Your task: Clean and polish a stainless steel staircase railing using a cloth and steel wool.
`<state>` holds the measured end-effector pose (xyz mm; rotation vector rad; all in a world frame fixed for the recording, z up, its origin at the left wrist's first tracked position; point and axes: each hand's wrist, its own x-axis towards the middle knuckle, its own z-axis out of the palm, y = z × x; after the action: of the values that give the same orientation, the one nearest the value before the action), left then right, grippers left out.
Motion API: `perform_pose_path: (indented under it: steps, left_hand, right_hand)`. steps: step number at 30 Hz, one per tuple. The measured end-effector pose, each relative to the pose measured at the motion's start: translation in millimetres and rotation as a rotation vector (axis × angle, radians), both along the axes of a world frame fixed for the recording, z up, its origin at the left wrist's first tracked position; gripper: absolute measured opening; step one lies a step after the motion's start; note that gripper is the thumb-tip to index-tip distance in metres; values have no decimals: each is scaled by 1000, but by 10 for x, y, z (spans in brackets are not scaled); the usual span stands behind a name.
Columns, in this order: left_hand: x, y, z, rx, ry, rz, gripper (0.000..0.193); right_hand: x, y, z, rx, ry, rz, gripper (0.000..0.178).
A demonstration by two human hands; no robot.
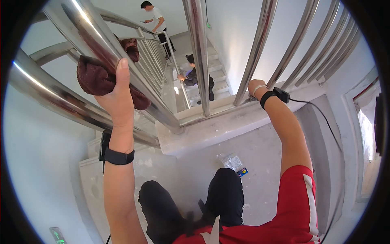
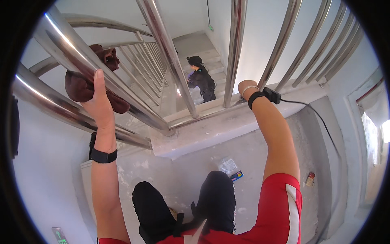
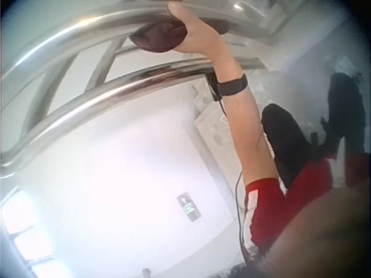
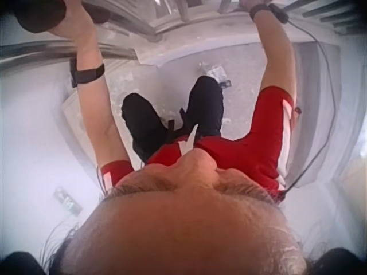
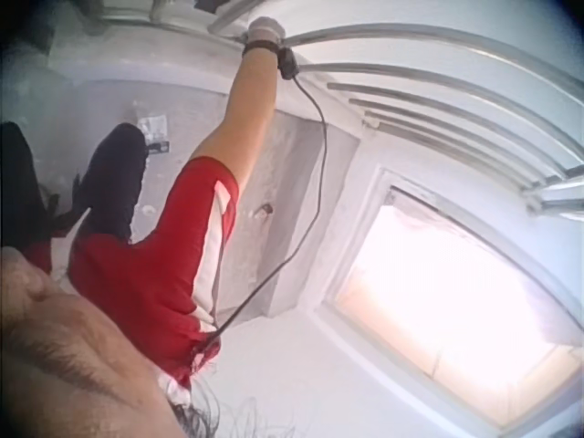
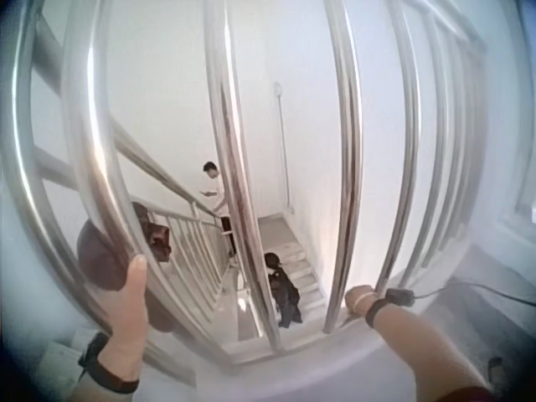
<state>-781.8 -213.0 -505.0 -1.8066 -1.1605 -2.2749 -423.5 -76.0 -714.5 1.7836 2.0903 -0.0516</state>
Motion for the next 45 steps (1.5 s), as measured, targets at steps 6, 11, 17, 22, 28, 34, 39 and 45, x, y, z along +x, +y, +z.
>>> perform_pose_path:
  steps: [6, 11, 17, 22, 28, 34, 39, 45]
  left_hand:
    - [-13, -10, 12, -24, -2, 6, 23]
    - [-29, -12, -20, -78, -52, -47, 27]
    - [-174, 120, -76, 23, 73, 62, 38]
    - [-30, -9, -22, -31, -112, -94, 36]
    - [127, -4, 15, -71, -27, -113, 27]
    - [-47, -52, 0, -26, -45, 5, 31]
    - [-57, 58, -81, -46, 9, 12, 38]
    - [65, 58, -41, 52, 8, 40, 25]
  right_hand:
    - [-29, -69, -319, 12, 509, 296, 22]
    - [-126, -434, 148, 274, -36, 116, 18]
    - [-281, -1094, 557, 124, 93, 226, 20]
    - [-1072, -973, 667, 310, 528, 396, 22]
    - [-892, 77, -797, 64, 555, 532, 20]
    - [-1314, -138, 171, -175, -49, 130, 23]
    - [-1246, -166, 85, -267, 7, 184, 27]
    - [-1262, 37, -415, -220, 75, 626, 26]
